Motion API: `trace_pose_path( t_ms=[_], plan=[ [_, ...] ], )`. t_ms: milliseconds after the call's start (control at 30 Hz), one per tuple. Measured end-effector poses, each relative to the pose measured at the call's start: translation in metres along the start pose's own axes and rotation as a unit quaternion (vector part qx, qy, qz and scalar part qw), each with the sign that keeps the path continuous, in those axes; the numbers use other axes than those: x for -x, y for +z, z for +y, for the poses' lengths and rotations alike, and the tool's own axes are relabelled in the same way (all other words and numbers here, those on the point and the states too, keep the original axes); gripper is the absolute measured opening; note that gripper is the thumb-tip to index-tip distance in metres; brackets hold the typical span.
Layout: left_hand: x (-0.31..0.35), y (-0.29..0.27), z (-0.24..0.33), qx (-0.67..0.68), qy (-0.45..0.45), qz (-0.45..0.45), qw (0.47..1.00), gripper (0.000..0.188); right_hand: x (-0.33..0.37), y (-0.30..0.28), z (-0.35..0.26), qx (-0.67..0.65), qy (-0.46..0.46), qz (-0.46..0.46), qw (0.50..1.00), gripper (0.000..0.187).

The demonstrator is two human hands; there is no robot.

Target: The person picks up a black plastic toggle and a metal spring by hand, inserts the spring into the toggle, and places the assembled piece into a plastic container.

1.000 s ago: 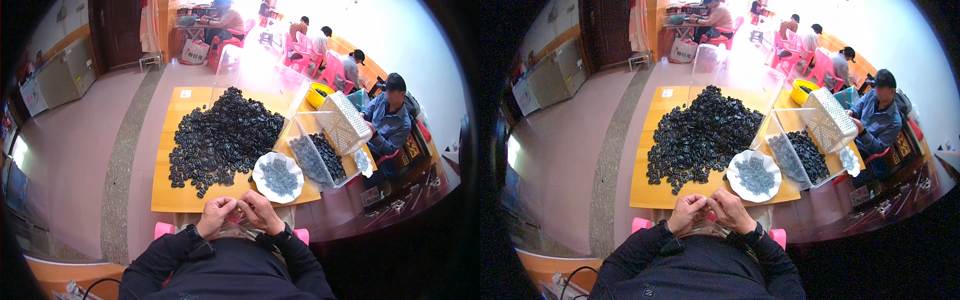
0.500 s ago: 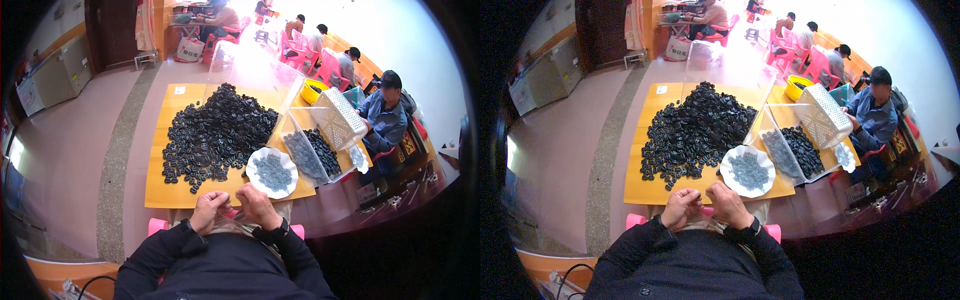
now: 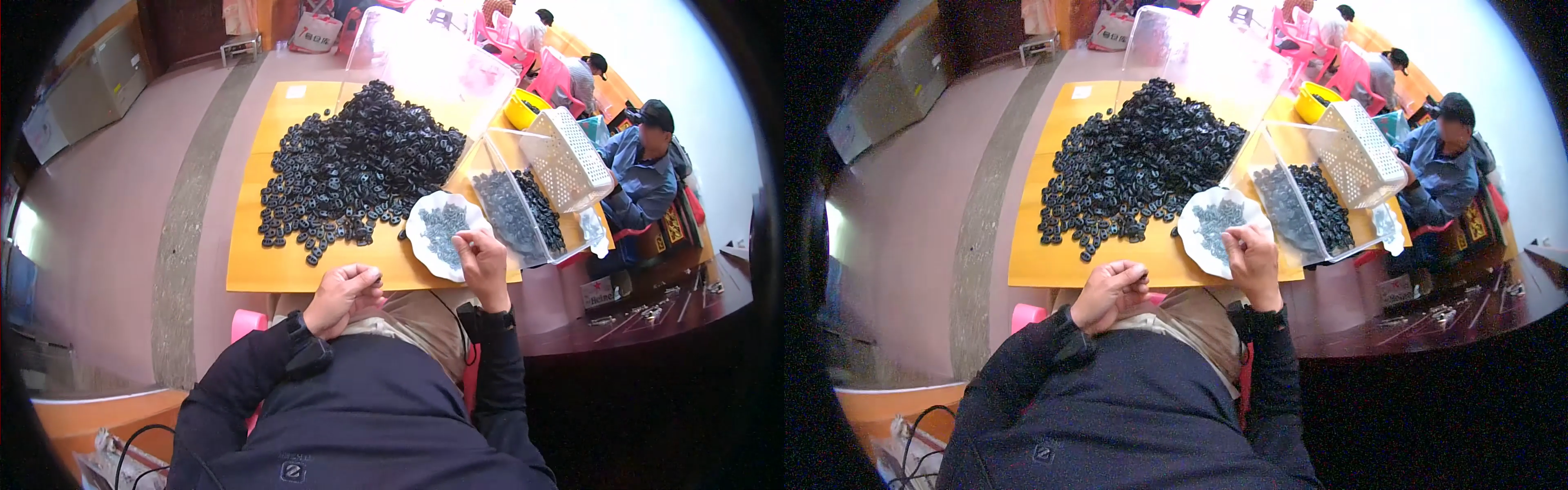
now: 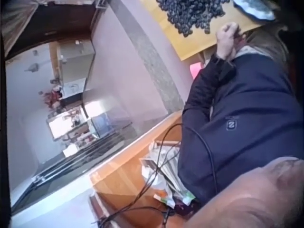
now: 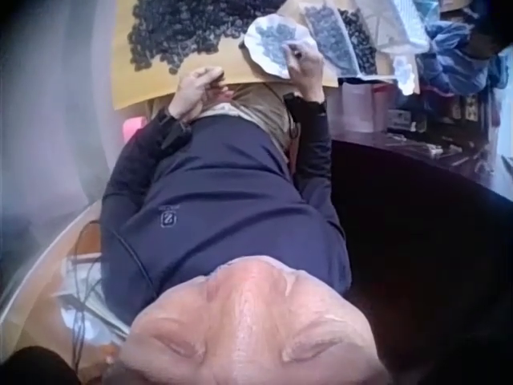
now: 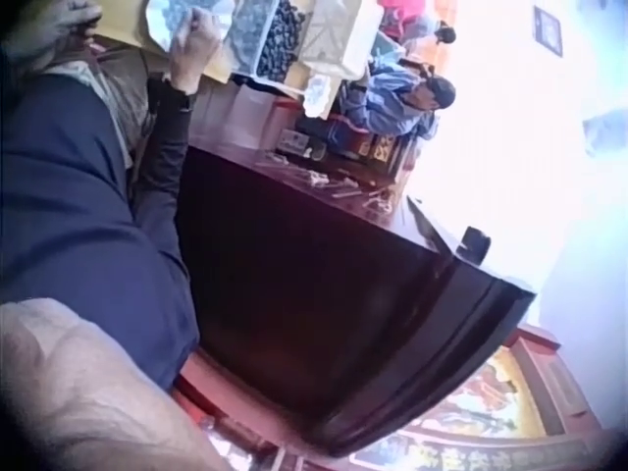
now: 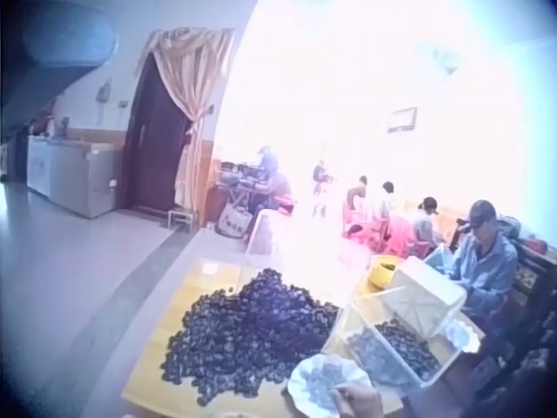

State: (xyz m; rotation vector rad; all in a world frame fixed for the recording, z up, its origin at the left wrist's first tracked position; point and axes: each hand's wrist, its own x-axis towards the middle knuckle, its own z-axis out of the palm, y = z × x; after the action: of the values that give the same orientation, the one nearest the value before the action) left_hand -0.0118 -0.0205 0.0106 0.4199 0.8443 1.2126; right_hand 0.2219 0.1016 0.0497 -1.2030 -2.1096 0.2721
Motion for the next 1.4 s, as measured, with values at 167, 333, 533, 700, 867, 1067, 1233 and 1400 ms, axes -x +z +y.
trace_pose_path(
  t_ms=[167,333,533,700,867,1067,1233,1400],
  plan=[
    [0.000,0.000,0.001,0.016,-0.014,-0.021,1.000,0.016,0.018,0.034,-0.041,-0.358,0.006,-0.157,0.921,0.014],
    [-0.001,-0.004,-0.003,-0.003,0.005,-0.052,0.999,0.022,0.026,0.049,-0.061,-0.375,-0.005,-0.195,0.906,0.016],
    [0.001,-0.005,0.000,0.009,-0.009,-0.069,0.998,0.022,0.028,0.056,-0.056,-0.372,-0.028,-0.162,0.913,0.011],
    [-0.004,-0.008,-0.004,0.032,0.003,-0.068,0.997,0.020,0.030,0.059,-0.060,-0.426,0.069,-0.187,0.883,0.005],
    [-0.002,-0.006,0.000,0.030,0.023,-0.034,0.999,0.016,0.033,0.065,-0.049,-0.458,0.094,-0.183,0.865,0.008],
    [0.000,-0.005,0.001,0.053,0.041,0.004,0.998,0.017,0.037,0.068,-0.046,-0.511,0.128,-0.202,0.826,0.010],
    [0.000,-0.005,0.000,0.053,0.034,0.011,0.998,0.020,0.039,0.069,-0.050,-0.531,0.167,-0.193,0.808,0.014],
    [0.000,-0.006,-0.001,0.054,0.028,0.005,0.998,0.019,0.039,0.069,-0.049,-0.521,0.171,-0.197,0.813,0.013]
  ],
)
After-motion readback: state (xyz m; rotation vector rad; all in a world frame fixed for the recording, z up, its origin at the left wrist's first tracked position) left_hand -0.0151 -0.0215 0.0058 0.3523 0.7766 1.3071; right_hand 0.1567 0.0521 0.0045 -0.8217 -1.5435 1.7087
